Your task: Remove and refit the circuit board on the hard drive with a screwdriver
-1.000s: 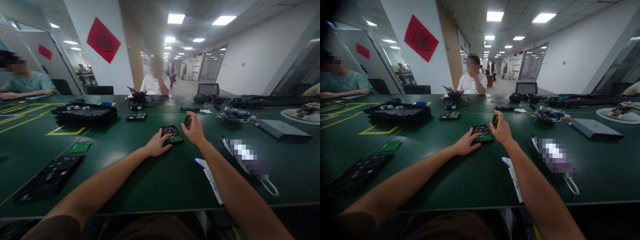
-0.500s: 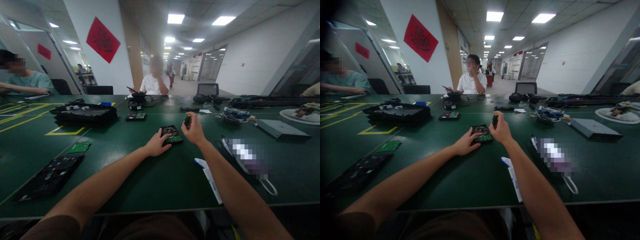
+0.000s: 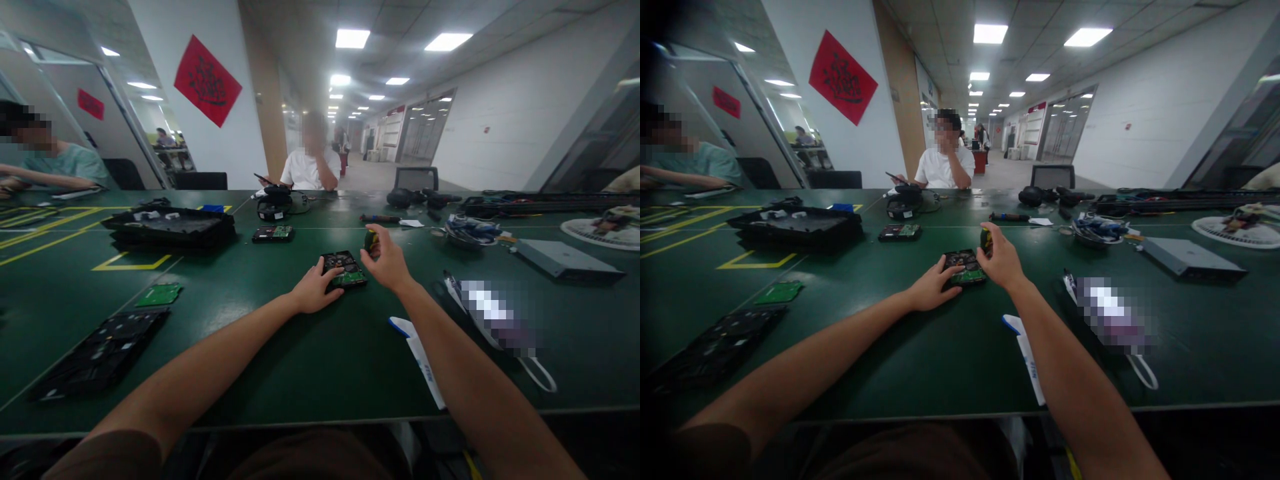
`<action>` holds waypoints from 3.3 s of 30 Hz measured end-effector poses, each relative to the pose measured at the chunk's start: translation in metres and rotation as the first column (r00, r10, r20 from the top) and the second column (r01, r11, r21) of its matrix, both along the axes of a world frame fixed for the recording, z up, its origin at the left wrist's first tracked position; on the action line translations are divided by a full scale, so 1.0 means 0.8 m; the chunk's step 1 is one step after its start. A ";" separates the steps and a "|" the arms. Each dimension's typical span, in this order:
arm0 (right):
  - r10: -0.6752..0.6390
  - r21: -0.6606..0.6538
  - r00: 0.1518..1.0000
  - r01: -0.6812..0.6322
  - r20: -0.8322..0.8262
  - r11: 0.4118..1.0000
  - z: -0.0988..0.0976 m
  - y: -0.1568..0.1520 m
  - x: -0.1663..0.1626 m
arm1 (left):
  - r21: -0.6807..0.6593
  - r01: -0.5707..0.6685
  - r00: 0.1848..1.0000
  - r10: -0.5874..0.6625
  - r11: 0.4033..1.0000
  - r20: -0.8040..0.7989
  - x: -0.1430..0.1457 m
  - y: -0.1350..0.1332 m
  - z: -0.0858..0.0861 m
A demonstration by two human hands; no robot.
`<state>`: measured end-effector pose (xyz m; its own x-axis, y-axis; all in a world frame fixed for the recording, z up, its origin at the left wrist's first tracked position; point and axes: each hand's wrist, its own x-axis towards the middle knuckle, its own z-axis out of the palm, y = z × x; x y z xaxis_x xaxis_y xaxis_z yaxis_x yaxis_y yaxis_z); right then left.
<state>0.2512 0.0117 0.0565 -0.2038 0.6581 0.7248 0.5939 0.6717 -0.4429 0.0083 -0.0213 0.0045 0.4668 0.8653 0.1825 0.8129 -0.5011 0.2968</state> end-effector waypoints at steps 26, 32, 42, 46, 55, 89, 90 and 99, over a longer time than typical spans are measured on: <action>-0.048 0.064 0.999 0.049 -0.025 0.997 -0.001 0.003 0.001 | -0.004 0.005 1.000 -0.005 1.000 0.006 0.000 0.000 0.002; -0.048 0.016 0.995 0.049 -0.083 0.999 -0.006 0.007 0.004 | -0.019 -0.007 1.000 0.007 1.000 0.005 0.000 0.000 0.001; -0.016 -0.014 0.996 0.015 -0.084 1.000 -0.006 0.007 0.003 | -0.020 -0.008 1.000 0.009 1.000 0.017 -0.001 -0.001 0.001; -0.061 0.034 0.998 0.062 -0.021 0.998 -0.002 0.004 0.003 | -0.017 -0.004 1.000 0.004 1.000 0.016 -0.001 0.000 0.001; -0.097 0.099 0.994 0.101 -0.045 0.990 -0.001 0.003 -0.001 | -0.015 -0.027 0.999 0.027 1.000 0.023 0.002 0.000 0.000; -0.098 0.127 0.990 0.111 -0.106 0.986 -0.003 0.004 -0.002 | 0.277 -0.004 0.986 -0.043 0.961 0.163 -0.001 0.006 -0.004; -0.093 0.127 0.989 0.108 -0.115 0.986 -0.003 0.004 -0.002 | 0.283 0.001 0.988 -0.044 0.959 0.148 -0.001 0.005 -0.003; -0.085 0.163 0.990 0.103 -0.111 0.981 -0.001 0.001 -0.004 | 0.246 -0.027 0.993 -0.002 0.969 0.118 0.001 0.005 -0.002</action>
<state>0.2482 0.0121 0.0559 -0.0653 0.5381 0.8403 0.6148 0.6850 -0.3909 0.0090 -0.0176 0.0031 0.4191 0.7921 0.4438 0.7867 -0.5608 0.2580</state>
